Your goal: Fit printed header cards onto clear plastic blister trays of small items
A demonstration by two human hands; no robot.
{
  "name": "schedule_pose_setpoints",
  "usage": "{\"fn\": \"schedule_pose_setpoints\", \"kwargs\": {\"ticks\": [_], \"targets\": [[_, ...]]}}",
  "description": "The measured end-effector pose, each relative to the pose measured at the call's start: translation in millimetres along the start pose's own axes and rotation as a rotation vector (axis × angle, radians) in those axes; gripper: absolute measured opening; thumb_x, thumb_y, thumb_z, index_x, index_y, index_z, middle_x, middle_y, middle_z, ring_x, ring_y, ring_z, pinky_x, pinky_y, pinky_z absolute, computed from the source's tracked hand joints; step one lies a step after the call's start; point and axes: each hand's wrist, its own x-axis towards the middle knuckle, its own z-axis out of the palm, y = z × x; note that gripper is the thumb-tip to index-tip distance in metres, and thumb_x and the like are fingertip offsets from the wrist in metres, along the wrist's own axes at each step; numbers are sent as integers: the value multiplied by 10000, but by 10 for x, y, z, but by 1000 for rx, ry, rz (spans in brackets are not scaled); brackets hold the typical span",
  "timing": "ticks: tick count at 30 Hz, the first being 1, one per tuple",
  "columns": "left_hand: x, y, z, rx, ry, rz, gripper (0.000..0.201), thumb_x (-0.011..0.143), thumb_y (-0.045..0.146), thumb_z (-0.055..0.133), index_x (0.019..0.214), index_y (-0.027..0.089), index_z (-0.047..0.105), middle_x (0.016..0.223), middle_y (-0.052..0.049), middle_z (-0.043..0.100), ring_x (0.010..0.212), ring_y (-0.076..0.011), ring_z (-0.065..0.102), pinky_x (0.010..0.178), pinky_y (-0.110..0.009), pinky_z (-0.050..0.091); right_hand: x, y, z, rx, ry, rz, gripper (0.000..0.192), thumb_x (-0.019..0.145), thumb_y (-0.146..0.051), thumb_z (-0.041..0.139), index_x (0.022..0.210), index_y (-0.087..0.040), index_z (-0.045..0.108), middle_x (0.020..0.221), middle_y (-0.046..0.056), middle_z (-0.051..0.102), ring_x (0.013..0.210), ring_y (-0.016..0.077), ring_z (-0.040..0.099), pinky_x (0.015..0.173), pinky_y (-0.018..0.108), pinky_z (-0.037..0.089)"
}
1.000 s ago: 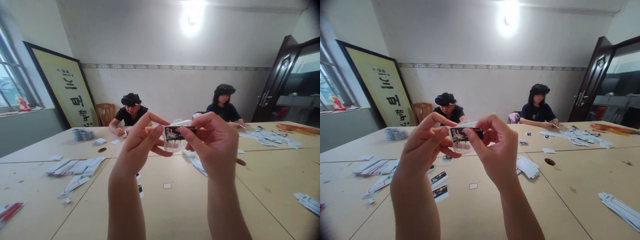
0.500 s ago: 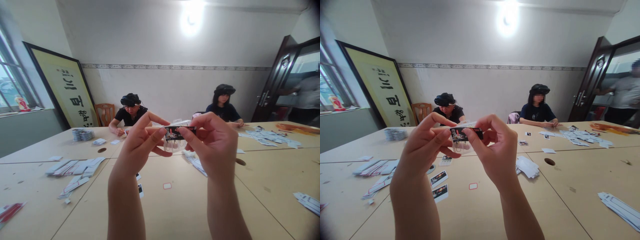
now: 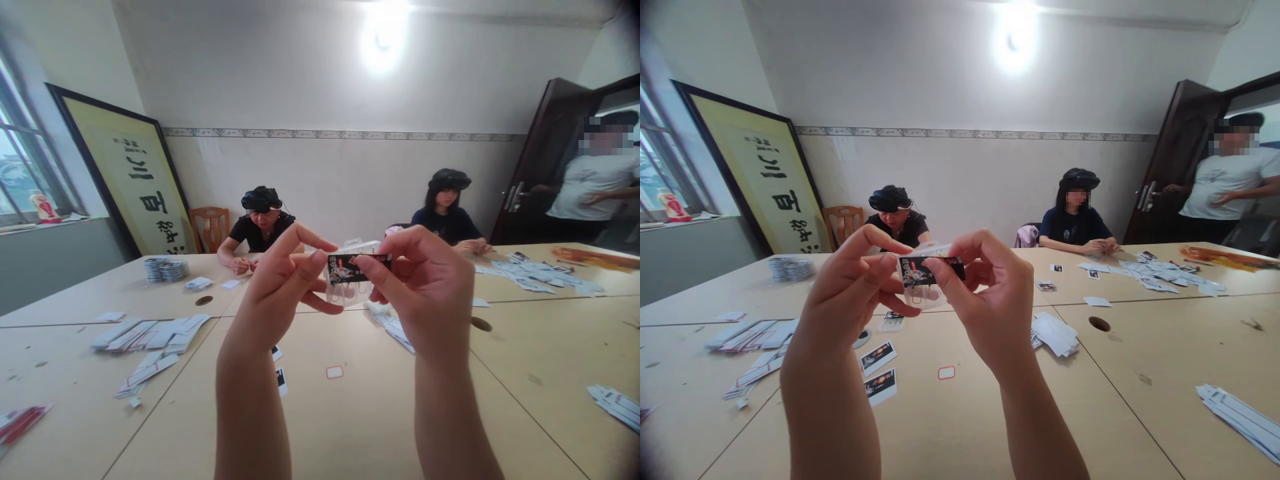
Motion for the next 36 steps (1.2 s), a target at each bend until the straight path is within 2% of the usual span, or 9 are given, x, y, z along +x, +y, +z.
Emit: {"fn": "schedule_pose_setpoints", "kwargs": {"ticks": [5,12,27,36], "targets": [[-3,2,0,-29,17,-11,243,931,429,667,979,206,582,703,11,655,637,-154,700,538,-271,661,1,-7,0,17,-15,23,203,762,-211,825,736,-206,624,634,-60,598,462,73,544,388,189,467],[-8,-5,-3,-3,33,-3,241,927,431,669,969,207,591,602,42,554,549,-112,606,539,-272,663,1,-1,13,26,14,20,214,755,-177,823,726,-201,613,664,-68,599,432,57,529,365,185,445],[-2,7,5,-54,-43,20,179,970,378,621,993,208,572,742,10,716,677,-167,746,559,-251,662,5,9,5,-16,-4,-6,213,771,-199,810,733,-204,601,671,-61,592,444,59,533,375,180,460],[-11,1,0,-71,-55,18,164,969,360,632,997,210,571,719,25,695,672,-149,735,569,-239,664,7,1,3,-24,-10,-2,211,769,-196,814,749,-207,603,668,-66,590,452,62,535,382,186,466]]}}
